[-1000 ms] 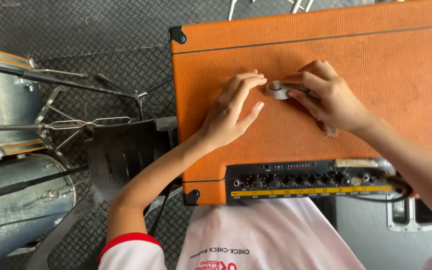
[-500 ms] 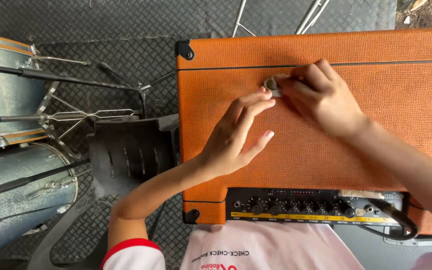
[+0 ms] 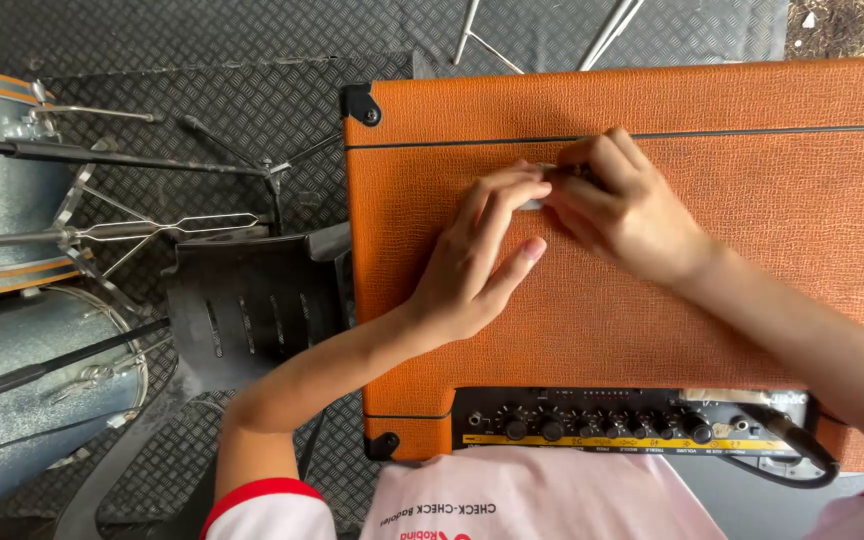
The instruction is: Clean the top surface and control panel of a guitar amplifier using a cloth.
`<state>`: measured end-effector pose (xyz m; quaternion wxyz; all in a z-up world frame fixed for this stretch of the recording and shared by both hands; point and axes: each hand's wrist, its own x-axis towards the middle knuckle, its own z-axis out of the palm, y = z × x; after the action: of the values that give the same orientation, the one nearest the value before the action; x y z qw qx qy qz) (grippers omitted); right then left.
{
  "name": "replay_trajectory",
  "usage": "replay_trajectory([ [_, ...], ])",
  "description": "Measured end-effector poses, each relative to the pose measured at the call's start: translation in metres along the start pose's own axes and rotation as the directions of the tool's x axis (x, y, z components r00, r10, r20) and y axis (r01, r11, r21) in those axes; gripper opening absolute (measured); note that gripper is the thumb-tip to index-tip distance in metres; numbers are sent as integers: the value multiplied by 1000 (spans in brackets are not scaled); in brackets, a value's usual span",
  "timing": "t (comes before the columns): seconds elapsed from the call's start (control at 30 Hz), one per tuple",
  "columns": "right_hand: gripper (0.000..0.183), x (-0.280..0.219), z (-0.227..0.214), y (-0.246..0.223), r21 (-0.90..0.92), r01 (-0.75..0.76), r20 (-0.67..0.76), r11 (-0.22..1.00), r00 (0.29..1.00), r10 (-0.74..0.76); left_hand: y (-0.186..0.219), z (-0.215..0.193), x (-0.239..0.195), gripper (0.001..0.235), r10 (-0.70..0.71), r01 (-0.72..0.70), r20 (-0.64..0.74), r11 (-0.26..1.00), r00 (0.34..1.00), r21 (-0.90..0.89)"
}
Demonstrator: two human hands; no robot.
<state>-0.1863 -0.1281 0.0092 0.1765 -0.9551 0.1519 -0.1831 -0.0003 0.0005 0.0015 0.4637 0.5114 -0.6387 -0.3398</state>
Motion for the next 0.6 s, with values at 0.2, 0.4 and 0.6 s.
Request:
replay_trajectory([
  [0.2, 38, -30, -6, -56, 175, 250, 205, 952, 937, -284, -2, -7, -5, 41, -43, 43, -32, 999, 999, -13],
  [0.4, 23, -29, -7, 4, 82, -591, 655, 802, 639, 404, -2, -6, -7, 38, -55, 54, -24, 997, 998, -57],
  [0.6, 38, 18, -12, -45, 13, -235, -86, 972, 968, 235, -3, -7, -5, 42, -68, 67, -57, 997, 996, -33],
])
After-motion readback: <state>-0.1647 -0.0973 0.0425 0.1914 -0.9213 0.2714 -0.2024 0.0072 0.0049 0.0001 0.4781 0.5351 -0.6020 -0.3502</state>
